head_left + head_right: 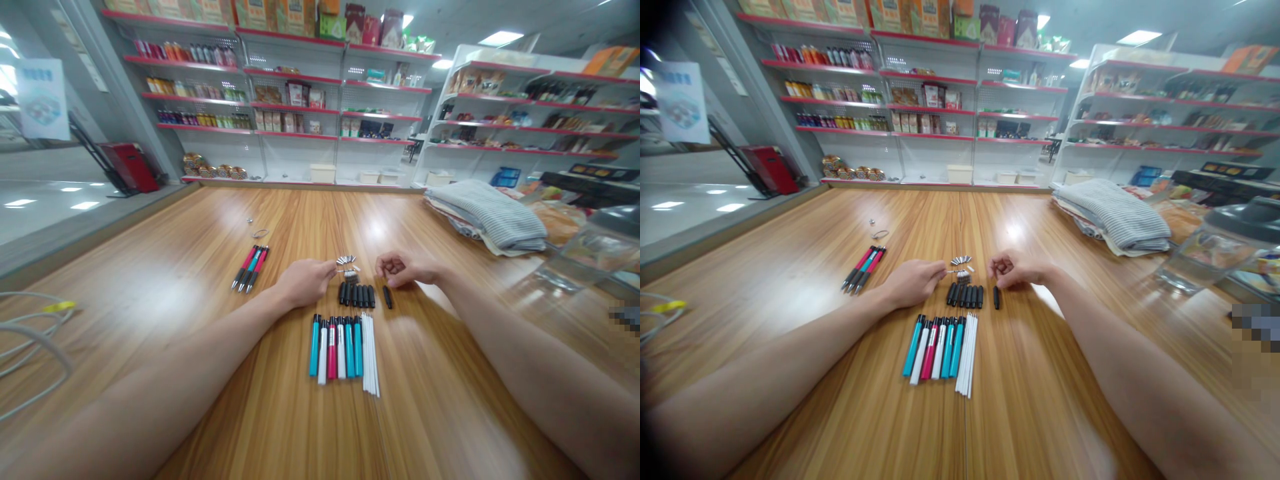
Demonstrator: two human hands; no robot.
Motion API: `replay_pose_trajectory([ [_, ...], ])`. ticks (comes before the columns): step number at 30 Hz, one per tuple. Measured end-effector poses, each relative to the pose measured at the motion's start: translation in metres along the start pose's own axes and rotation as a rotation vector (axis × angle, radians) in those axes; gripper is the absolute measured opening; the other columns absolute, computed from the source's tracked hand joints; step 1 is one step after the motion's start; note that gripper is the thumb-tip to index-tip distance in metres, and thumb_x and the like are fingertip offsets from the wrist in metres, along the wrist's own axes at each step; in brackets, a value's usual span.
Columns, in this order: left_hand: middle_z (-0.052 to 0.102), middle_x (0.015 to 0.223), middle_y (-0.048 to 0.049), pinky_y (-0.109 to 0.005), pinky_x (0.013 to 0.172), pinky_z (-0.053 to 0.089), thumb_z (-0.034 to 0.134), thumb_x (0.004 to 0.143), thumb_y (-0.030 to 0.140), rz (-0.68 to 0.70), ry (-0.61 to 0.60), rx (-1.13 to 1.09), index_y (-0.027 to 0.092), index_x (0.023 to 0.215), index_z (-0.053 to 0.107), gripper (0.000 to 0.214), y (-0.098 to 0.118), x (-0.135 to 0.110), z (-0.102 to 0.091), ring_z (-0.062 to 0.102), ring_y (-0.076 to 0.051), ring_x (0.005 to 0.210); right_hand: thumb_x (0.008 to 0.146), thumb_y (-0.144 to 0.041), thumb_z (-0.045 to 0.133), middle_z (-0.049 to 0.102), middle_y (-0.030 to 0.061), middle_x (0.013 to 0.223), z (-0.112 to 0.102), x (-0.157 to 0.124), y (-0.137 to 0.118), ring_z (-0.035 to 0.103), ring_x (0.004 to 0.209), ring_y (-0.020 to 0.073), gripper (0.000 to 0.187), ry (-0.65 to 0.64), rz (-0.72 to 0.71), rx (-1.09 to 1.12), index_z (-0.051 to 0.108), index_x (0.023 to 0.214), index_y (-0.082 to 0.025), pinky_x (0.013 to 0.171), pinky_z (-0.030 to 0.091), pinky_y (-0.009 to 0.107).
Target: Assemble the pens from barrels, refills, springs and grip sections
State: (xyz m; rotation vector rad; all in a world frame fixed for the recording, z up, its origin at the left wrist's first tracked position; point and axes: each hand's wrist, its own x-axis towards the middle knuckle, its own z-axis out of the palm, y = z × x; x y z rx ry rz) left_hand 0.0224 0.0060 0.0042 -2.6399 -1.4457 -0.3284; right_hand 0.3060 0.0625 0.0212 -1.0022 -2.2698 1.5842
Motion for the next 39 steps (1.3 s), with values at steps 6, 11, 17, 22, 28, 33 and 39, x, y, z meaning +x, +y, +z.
replay_pose_trajectory([
  [6,0.070,0.091,-0.0076,-0.030,0.069,0.042,0.029,0.096,0.039,-0.033,-0.025,-0.021,0.022,0.100,0.058,0.034,0.001,0.000,-0.002,0.065,-0.022,0.084,0.062,-0.022,0.071,0.044,-0.0083,0.051,-0.003,-0.009,-0.010,0.039,0.044,0.0059,0.031,-0.175,0.106,-0.062,0.066,0.091,-0.012,0.041,0.029,0.019],
  [11,0.070,0.091,-0.0078,-0.030,0.068,0.043,0.028,0.096,0.039,-0.025,-0.014,-0.017,0.022,0.100,0.059,0.035,0.000,0.000,-0.001,0.065,-0.022,0.083,0.063,-0.025,0.072,0.045,-0.0086,0.046,-0.005,-0.017,-0.016,0.040,0.038,0.0058,0.026,-0.206,0.197,-0.104,0.067,0.085,-0.013,0.040,0.030,0.020],
  [17,0.070,0.091,-0.0074,-0.030,0.067,0.042,0.028,0.096,0.038,-0.011,0.002,-0.011,0.023,0.100,0.059,0.035,-0.001,0.000,0.000,0.065,-0.023,0.082,0.069,-0.039,0.072,0.050,-0.0054,0.050,-0.005,-0.013,0.001,0.036,0.036,0.0043,0.031,-0.115,0.175,-0.001,0.063,0.081,-0.012,0.036,0.019,0.019],
  [22,0.070,0.091,-0.0077,-0.030,0.067,0.042,0.028,0.096,0.038,-0.005,-0.002,-0.014,0.022,0.101,0.058,0.035,0.000,0.001,-0.001,0.065,-0.023,0.083,0.072,-0.048,0.069,0.041,-0.0077,0.050,0.022,0.009,0.008,0.031,0.042,0.0040,0.037,0.487,-0.127,0.117,0.056,0.079,-0.014,0.040,0.017,0.020],
  [28,0.070,0.092,-0.0080,-0.030,0.066,0.042,0.028,0.096,0.038,-0.009,0.007,-0.017,0.022,0.100,0.058,0.035,0.000,0.001,0.000,0.065,-0.023,0.083,0.072,-0.049,0.068,0.042,-0.0065,0.051,0.041,0.023,0.004,0.032,0.044,0.0051,0.037,0.600,-0.182,-0.006,0.059,0.077,-0.013,0.043,0.019,0.022],
  [33,0.069,0.089,-0.0076,-0.029,0.066,0.041,0.028,0.096,0.038,-0.007,0.007,-0.014,0.022,0.099,0.058,0.034,-0.001,0.001,0.001,0.065,-0.022,0.080,0.071,-0.045,0.068,0.040,-0.0073,0.048,0.037,0.021,0.010,0.030,0.042,0.0049,0.033,0.660,-0.220,0.080,0.056,0.074,-0.015,0.042,0.018,0.022],
  [39,0.069,0.087,-0.0073,-0.029,0.064,0.041,0.028,0.096,0.037,0.011,0.025,-0.012,0.022,0.099,0.057,0.033,-0.002,0.000,0.001,0.065,-0.022,0.079,0.073,-0.045,0.067,0.042,-0.0063,0.050,0.039,0.022,0.007,0.031,0.044,0.0054,0.032,0.650,-0.193,-0.050,0.059,0.073,-0.014,0.044,0.017,0.023],
])
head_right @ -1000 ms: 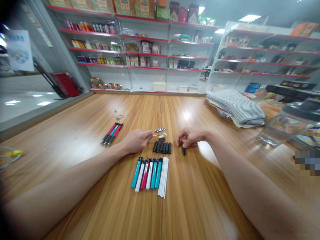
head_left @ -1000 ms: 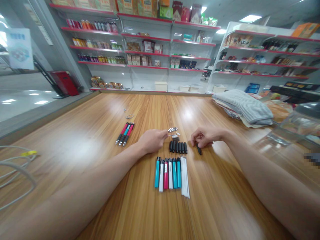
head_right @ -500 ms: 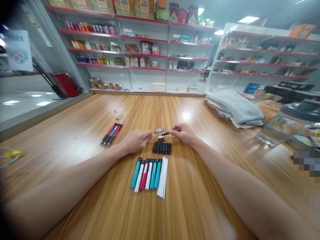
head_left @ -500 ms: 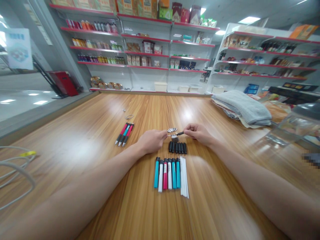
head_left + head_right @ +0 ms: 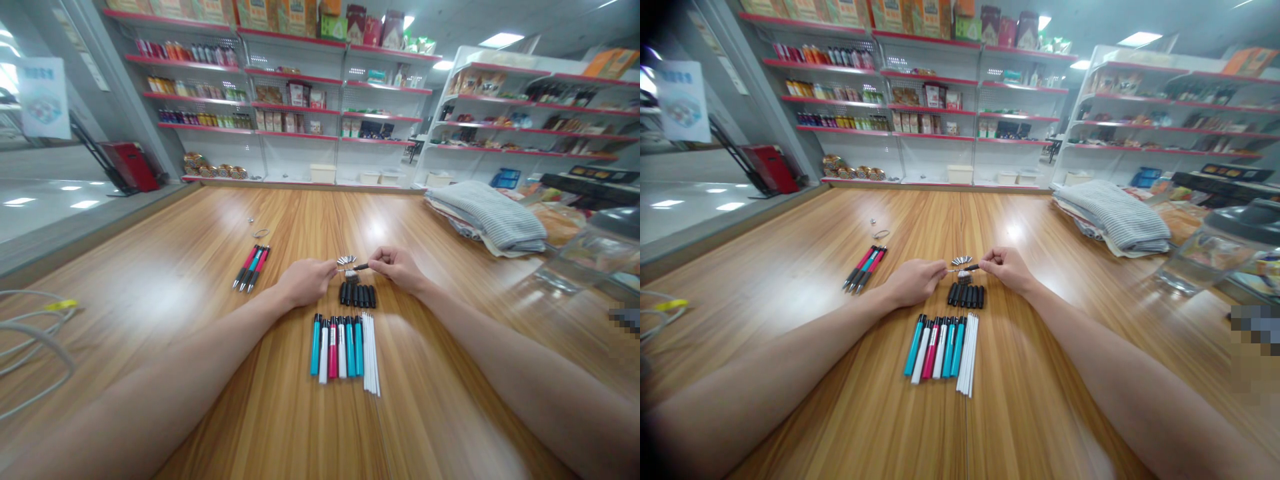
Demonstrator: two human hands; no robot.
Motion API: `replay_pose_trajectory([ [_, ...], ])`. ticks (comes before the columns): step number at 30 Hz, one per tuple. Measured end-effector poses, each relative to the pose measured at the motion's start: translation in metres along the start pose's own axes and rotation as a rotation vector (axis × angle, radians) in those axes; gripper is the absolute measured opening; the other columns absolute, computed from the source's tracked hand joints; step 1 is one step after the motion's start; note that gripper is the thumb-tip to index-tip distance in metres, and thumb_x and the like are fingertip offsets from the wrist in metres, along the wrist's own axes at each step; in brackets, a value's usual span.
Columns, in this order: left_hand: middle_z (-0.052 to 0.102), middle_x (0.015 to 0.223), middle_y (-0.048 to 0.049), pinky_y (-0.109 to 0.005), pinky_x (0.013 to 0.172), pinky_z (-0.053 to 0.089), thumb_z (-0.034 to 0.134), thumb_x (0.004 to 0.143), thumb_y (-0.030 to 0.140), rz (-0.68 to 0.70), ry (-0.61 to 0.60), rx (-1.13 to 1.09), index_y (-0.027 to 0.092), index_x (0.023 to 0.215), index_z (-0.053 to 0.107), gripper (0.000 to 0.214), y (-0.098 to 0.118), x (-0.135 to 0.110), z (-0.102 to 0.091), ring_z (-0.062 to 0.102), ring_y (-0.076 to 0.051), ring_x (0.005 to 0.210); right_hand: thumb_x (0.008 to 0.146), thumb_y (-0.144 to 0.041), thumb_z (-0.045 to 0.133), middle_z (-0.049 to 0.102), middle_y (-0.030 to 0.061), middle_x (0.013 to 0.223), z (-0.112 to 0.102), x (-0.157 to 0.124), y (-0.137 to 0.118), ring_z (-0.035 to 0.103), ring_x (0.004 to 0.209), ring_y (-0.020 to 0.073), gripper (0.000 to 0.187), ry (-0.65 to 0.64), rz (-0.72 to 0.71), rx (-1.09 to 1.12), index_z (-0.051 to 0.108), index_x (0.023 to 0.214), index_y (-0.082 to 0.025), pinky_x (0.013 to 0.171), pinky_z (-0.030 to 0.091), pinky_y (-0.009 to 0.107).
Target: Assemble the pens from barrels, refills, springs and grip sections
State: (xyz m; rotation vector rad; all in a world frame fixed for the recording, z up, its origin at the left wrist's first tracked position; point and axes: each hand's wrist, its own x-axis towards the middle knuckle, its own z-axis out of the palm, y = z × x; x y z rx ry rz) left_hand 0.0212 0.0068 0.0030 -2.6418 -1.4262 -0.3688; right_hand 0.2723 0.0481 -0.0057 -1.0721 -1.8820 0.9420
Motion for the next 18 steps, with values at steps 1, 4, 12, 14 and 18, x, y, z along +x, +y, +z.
replay_pose_trajectory([
  [1,0.069,0.087,-0.0073,-0.029,0.064,0.042,0.029,0.096,0.037,-0.001,0.004,-0.002,0.022,0.099,0.057,0.032,0.000,0.000,0.000,0.065,-0.023,0.079,0.073,-0.046,0.066,0.041,-0.0063,0.050,0.001,0.000,-0.001,0.031,0.045,0.0056,0.032,-0.005,-0.003,-0.021,0.059,0.074,-0.014,0.044,0.017,0.023],
  [4,0.069,0.087,-0.0074,-0.030,0.064,0.042,0.030,0.096,0.037,0.002,0.019,-0.030,0.022,0.098,0.057,0.031,0.000,0.000,0.001,0.066,-0.023,0.079,0.075,-0.047,0.065,0.043,-0.0057,0.051,0.005,-0.001,-0.004,0.032,0.046,0.0060,0.034,-0.004,-0.023,-0.075,0.062,0.076,-0.014,0.045,0.019,0.023],
  [12,0.069,0.092,-0.0070,-0.030,0.070,0.047,0.040,0.094,0.037,0.067,0.095,-0.309,0.020,0.126,0.037,0.036,0.002,0.001,0.008,0.067,-0.023,0.089,0.079,-0.048,0.062,0.055,-0.0012,0.061,0.030,-0.005,-0.017,0.041,0.051,0.0080,0.034,-0.005,-0.125,-0.065,0.063,0.078,-0.014,0.048,0.029,0.023],
  [14,0.069,0.094,-0.0075,-0.030,0.070,0.048,0.040,0.094,0.038,0.083,0.096,-0.312,0.020,0.122,0.039,0.033,0.002,0.001,0.009,0.067,-0.023,0.089,0.081,-0.048,0.061,0.056,-0.0007,0.062,0.034,-0.007,-0.018,0.042,0.052,0.0084,0.034,0.014,-0.149,-0.086,0.062,0.078,-0.014,0.048,0.030,0.023],
  [18,0.069,0.091,-0.0073,-0.028,0.067,0.046,0.036,0.096,0.038,0.097,0.119,-0.266,0.019,0.113,0.046,0.028,0.003,0.001,0.006,0.067,-0.022,0.084,0.084,-0.046,0.058,0.052,-0.0018,0.059,0.036,-0.011,-0.020,0.041,0.051,0.0083,0.032,0.023,-0.195,-0.151,0.062,0.076,-0.015,0.048,0.030,0.023],
])
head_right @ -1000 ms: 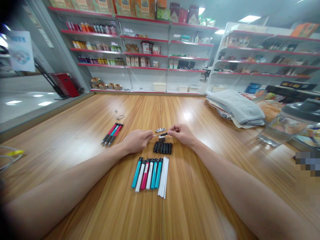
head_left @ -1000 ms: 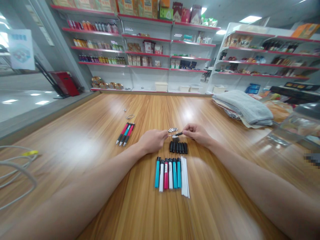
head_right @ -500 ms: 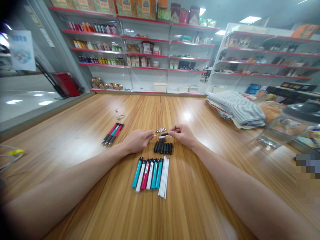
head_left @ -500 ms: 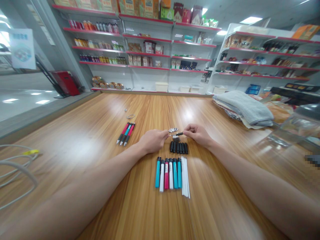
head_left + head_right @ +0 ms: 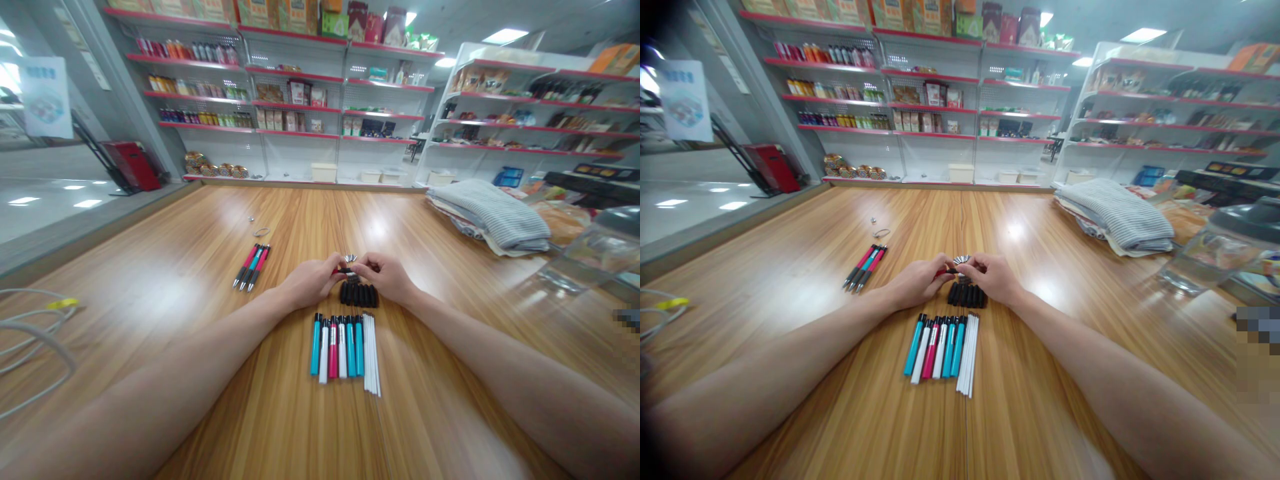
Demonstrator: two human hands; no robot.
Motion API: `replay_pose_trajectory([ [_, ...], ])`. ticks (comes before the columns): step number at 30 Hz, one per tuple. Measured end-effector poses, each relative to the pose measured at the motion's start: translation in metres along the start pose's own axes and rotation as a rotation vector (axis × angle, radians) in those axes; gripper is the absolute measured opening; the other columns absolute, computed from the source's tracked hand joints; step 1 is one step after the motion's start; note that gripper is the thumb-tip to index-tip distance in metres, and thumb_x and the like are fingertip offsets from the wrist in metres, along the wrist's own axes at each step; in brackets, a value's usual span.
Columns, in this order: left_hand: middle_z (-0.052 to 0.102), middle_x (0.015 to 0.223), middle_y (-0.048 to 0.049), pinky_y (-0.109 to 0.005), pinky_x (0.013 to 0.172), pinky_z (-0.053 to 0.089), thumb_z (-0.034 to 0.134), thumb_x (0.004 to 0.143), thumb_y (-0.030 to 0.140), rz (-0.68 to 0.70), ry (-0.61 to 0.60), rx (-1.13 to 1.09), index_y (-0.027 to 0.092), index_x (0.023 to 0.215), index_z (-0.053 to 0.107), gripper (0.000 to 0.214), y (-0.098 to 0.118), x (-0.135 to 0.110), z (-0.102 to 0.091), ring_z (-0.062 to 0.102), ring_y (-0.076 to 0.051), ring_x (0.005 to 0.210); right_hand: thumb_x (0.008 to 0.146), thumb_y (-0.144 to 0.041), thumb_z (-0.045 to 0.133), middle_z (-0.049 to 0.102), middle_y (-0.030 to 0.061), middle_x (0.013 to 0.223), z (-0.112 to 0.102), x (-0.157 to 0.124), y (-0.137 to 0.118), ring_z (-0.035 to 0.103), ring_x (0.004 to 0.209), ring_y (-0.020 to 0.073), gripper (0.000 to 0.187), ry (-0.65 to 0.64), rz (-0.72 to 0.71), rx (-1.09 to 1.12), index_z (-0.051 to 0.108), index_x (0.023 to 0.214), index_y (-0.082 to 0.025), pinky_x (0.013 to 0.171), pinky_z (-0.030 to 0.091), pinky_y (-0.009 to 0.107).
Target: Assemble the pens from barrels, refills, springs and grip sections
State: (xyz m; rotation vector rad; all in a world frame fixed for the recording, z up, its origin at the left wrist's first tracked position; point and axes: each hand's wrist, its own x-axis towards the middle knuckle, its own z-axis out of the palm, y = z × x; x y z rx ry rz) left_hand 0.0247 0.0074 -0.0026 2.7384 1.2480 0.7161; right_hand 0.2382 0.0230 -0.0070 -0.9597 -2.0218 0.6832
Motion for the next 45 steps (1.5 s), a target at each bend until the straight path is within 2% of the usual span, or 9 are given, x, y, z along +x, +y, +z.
replay_pose_trajectory([
  [5,0.068,0.091,-0.0064,-0.026,0.065,0.043,0.027,0.098,0.032,0.063,-0.015,0.059,0.020,0.103,0.053,0.029,0.001,0.000,-0.002,0.066,-0.019,0.082,0.084,-0.038,0.059,0.048,-0.0043,0.059,-0.002,-0.003,-0.003,0.040,0.050,0.0080,0.028,-0.028,-0.112,-0.018,0.061,0.101,-0.016,0.049,0.033,0.022],
  [10,0.068,0.095,-0.0056,-0.027,0.065,0.044,0.035,0.096,0.041,0.042,0.003,0.042,0.020,0.116,0.047,0.031,0.002,-0.001,-0.003,0.065,-0.021,0.084,0.089,-0.038,0.052,0.054,-0.0001,0.061,-0.003,-0.002,-0.003,0.045,0.054,0.0096,0.027,-0.016,-0.137,-0.140,0.064,0.080,-0.016,0.052,0.035,0.024],
  [15,0.067,0.101,-0.0054,-0.027,0.068,0.044,0.028,0.098,0.035,0.086,-0.014,0.060,0.021,0.105,0.053,0.029,0.004,-0.001,-0.005,0.064,-0.019,0.087,0.087,-0.036,0.055,0.055,-0.0015,0.064,-0.003,-0.003,-0.003,0.044,0.051,0.0089,0.023,-0.043,-0.166,-0.119,0.062,0.098,-0.016,0.050,0.034,0.023],
  [20,0.067,0.098,-0.0050,-0.028,0.067,0.045,0.037,0.095,0.044,0.048,0.007,0.029,0.021,0.114,0.048,0.032,0.004,0.000,-0.005,0.065,-0.020,0.085,0.090,-0.037,0.049,0.055,0.0001,0.061,-0.005,-0.003,-0.006,0.046,0.053,0.0096,0.030,-0.036,-0.195,-0.201,0.062,0.074,-0.016,0.053,0.035,0.024],
  [24,0.066,0.100,-0.0052,-0.027,0.070,0.045,0.029,0.098,0.036,0.087,-0.010,0.051,0.022,0.106,0.053,0.029,0.005,0.000,-0.006,0.063,-0.018,0.089,0.088,-0.038,0.053,0.055,-0.0014,0.063,-0.004,-0.004,-0.009,0.044,0.050,0.0092,0.025,-0.068,-0.183,-0.152,0.061,0.098,-0.017,0.049,0.034,0.023],
  [29,0.065,0.102,-0.0049,-0.028,0.070,0.046,0.038,0.095,0.040,0.058,0.006,0.017,0.022,0.115,0.048,0.029,0.006,-0.001,-0.006,0.063,-0.019,0.089,0.092,-0.040,0.044,0.056,0.0011,0.062,-0.004,-0.003,-0.009,0.047,0.055,0.0110,0.033,-0.063,-0.200,-0.230,0.062,0.075,-0.017,0.055,0.037,0.024],
  [33,0.064,0.103,-0.0057,-0.027,0.071,0.046,0.032,0.097,0.033,0.074,-0.005,0.056,0.023,0.110,0.053,0.027,0.005,-0.001,-0.006,0.063,-0.018,0.089,0.088,-0.039,0.052,0.056,-0.0007,0.063,-0.005,-0.003,-0.011,0.045,0.052,0.0103,0.025,-0.077,-0.201,-0.208,0.062,0.098,-0.018,0.052,0.036,0.023],
  [38,0.065,0.102,-0.0050,-0.028,0.072,0.047,0.038,0.095,0.039,0.075,0.004,0.013,0.022,0.113,0.050,0.028,0.006,-0.001,-0.008,0.063,-0.019,0.089,0.093,-0.037,0.042,0.058,0.0023,0.065,-0.005,-0.003,-0.011,0.050,0.058,0.0120,0.033,-0.074,-0.244,-0.278,0.063,0.077,-0.018,0.057,0.037,0.024],
  [45,0.063,0.101,-0.0052,-0.028,0.069,0.045,0.031,0.097,0.034,0.081,0.016,0.070,0.022,0.109,0.053,0.028,0.006,-0.002,-0.008,0.062,-0.018,0.086,0.088,-0.033,0.052,0.061,0.0023,0.070,-0.005,-0.004,-0.010,0.050,0.057,0.0125,0.021,-0.070,-0.271,-0.301,0.062,0.100,-0.018,0.058,0.038,0.025],
])
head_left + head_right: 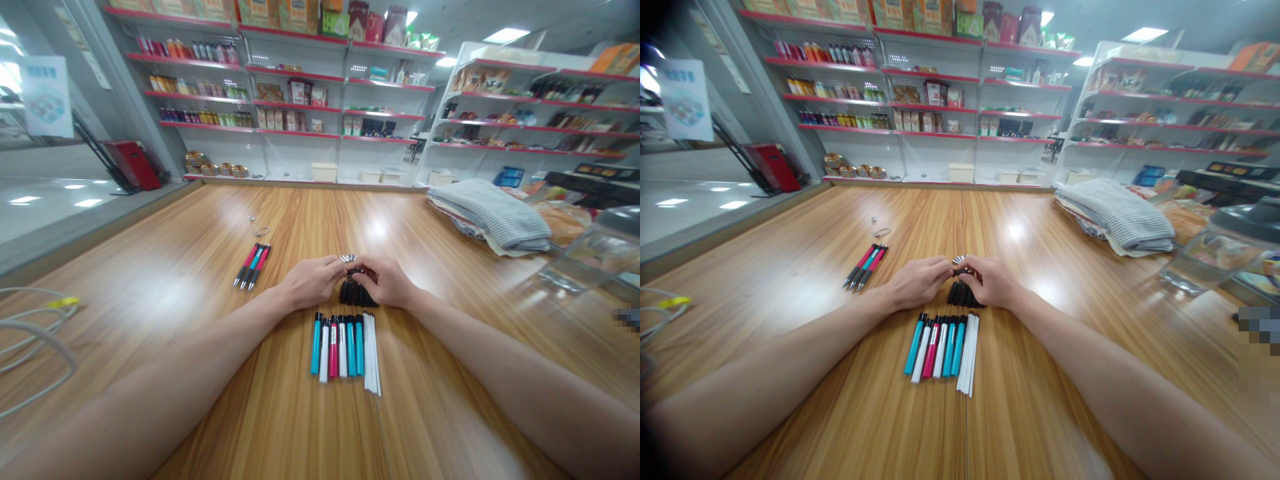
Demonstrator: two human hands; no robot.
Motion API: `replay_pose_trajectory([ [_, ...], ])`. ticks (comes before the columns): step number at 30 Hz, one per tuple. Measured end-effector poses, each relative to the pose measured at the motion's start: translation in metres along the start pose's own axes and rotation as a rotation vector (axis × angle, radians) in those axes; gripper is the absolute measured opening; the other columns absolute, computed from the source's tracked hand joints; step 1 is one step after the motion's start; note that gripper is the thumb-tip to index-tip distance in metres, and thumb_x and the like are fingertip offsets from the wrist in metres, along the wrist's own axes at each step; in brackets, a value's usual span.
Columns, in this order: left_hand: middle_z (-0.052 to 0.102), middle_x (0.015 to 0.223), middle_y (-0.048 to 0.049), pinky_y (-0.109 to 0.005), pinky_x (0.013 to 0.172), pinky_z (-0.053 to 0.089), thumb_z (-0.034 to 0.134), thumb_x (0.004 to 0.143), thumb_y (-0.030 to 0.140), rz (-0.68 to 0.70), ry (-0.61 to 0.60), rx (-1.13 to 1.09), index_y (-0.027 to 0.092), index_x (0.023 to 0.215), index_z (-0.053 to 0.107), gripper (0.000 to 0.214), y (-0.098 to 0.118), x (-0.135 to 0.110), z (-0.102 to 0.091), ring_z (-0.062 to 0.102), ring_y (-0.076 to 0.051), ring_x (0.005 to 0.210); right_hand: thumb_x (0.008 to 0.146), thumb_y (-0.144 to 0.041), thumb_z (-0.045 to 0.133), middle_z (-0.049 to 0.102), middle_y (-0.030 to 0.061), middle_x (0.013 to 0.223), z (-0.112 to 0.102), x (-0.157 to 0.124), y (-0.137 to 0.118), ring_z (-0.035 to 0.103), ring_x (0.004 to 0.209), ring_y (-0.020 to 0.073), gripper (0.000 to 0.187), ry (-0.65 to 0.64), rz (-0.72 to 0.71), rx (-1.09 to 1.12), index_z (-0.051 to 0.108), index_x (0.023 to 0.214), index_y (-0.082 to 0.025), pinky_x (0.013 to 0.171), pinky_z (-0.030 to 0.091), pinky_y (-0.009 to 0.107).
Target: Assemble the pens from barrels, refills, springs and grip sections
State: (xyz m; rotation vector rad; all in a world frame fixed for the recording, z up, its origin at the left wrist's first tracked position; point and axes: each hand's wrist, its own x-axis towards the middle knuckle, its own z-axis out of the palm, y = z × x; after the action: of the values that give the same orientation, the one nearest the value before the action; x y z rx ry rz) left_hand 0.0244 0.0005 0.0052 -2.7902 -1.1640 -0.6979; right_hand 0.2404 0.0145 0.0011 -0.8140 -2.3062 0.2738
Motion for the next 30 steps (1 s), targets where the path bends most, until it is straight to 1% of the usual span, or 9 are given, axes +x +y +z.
replay_pose_trajectory([
  [4,0.063,0.103,-0.0049,-0.028,0.071,0.046,0.037,0.095,0.039,0.005,0.002,-0.038,0.022,0.111,0.051,0.027,0.0005,-0.0001,-0.0007,0.062,-0.018,0.088,0.093,-0.033,0.042,0.059,0.0032,0.067,-0.0021,0.0016,-0.0022,0.051,0.060,0.0129,0.030,-0.014,-0.033,-0.057,0.063,0.078,-0.018,0.059,0.037,0.025],
  [5,0.063,0.103,-0.0047,-0.027,0.071,0.046,0.036,0.095,0.038,0.011,-0.002,-0.025,0.022,0.110,0.052,0.027,0.0008,0.0001,-0.0009,0.062,-0.018,0.088,0.093,-0.034,0.042,0.058,0.0028,0.065,-0.0027,0.0018,-0.0030,0.050,0.059,0.0125,0.031,-0.018,-0.032,-0.060,0.062,0.077,-0.018,0.058,0.036,0.025],
  [8,0.063,0.098,-0.0048,-0.027,0.068,0.045,0.030,0.097,0.034,-0.001,-0.004,0.024,0.022,0.104,0.055,0.028,0.0017,0.0006,-0.0015,0.062,-0.017,0.084,0.090,-0.035,0.048,0.058,0.0011,0.066,-0.0042,0.0015,-0.0049,0.049,0.056,0.0117,0.021,-0.014,-0.010,-0.044,0.062,0.092,-0.018,0.057,0.036,0.024],
  [10,0.063,0.097,-0.0051,-0.027,0.069,0.045,0.031,0.096,0.035,-0.015,0.002,0.013,0.022,0.104,0.055,0.028,0.0023,0.0006,-0.0019,0.062,-0.017,0.084,0.088,-0.034,0.051,0.060,0.0013,0.069,-0.0043,0.0011,-0.0050,0.049,0.057,0.0119,0.021,-0.007,-0.006,-0.042,0.060,0.099,-0.018,0.057,0.036,0.024],
  [14,0.063,0.103,-0.0052,-0.028,0.071,0.046,0.039,0.094,0.037,-0.006,0.008,-0.030,0.022,0.110,0.051,0.026,0.0025,0.0003,-0.0016,0.062,-0.019,0.089,0.092,-0.034,0.044,0.061,0.0035,0.071,-0.0038,0.0010,-0.0023,0.052,0.062,0.0132,0.026,-0.029,-0.038,-0.092,0.063,0.086,-0.018,0.060,0.037,0.025],
  [19,0.063,0.101,-0.0051,-0.028,0.070,0.046,0.032,0.096,0.034,0.001,-0.010,0.029,0.024,0.109,0.054,0.028,0.0027,0.0003,-0.0021,0.062,-0.018,0.086,0.090,-0.036,0.050,0.063,0.0029,0.074,-0.0039,0.0012,-0.0014,0.051,0.060,0.0128,0.024,-0.041,-0.036,-0.108,0.062,0.100,-0.019,0.060,0.036,0.025],
  [24,0.065,0.104,-0.0057,-0.029,0.070,0.047,0.038,0.094,0.041,-0.010,-0.015,-0.015,0.022,0.114,0.049,0.030,0.0046,0.0005,-0.0039,0.064,-0.021,0.089,0.095,-0.035,0.038,0.060,0.0035,0.068,-0.0044,0.0030,-0.0029,0.052,0.062,0.0128,0.035,-0.062,-0.061,-0.144,0.063,0.077,-0.018,0.061,0.035,0.024],
  [28,0.064,0.107,-0.0048,-0.028,0.070,0.047,0.034,0.096,0.035,0.013,-0.026,0.009,0.026,0.118,0.050,0.028,0.0044,0.0013,-0.0038,0.063,-0.019,0.091,0.089,-0.041,0.049,0.060,0.0014,0.068,-0.0051,0.0027,-0.0028,0.050,0.058,0.0120,0.025,-0.039,-0.059,-0.151,0.061,0.094,-0.019,0.058,0.034,0.024],
  [30,0.064,0.104,-0.0053,-0.028,0.070,0.047,0.032,0.096,0.033,0.017,-0.028,0.022,0.025,0.116,0.051,0.029,0.0043,0.0011,-0.0044,0.063,-0.019,0.089,0.090,-0.039,0.050,0.062,0.0020,0.072,-0.0050,0.0024,-0.0021,0.051,0.060,0.0124,0.024,-0.051,-0.080,-0.167,0.061,0.097,-0.019,0.058,0.035,0.024],
])
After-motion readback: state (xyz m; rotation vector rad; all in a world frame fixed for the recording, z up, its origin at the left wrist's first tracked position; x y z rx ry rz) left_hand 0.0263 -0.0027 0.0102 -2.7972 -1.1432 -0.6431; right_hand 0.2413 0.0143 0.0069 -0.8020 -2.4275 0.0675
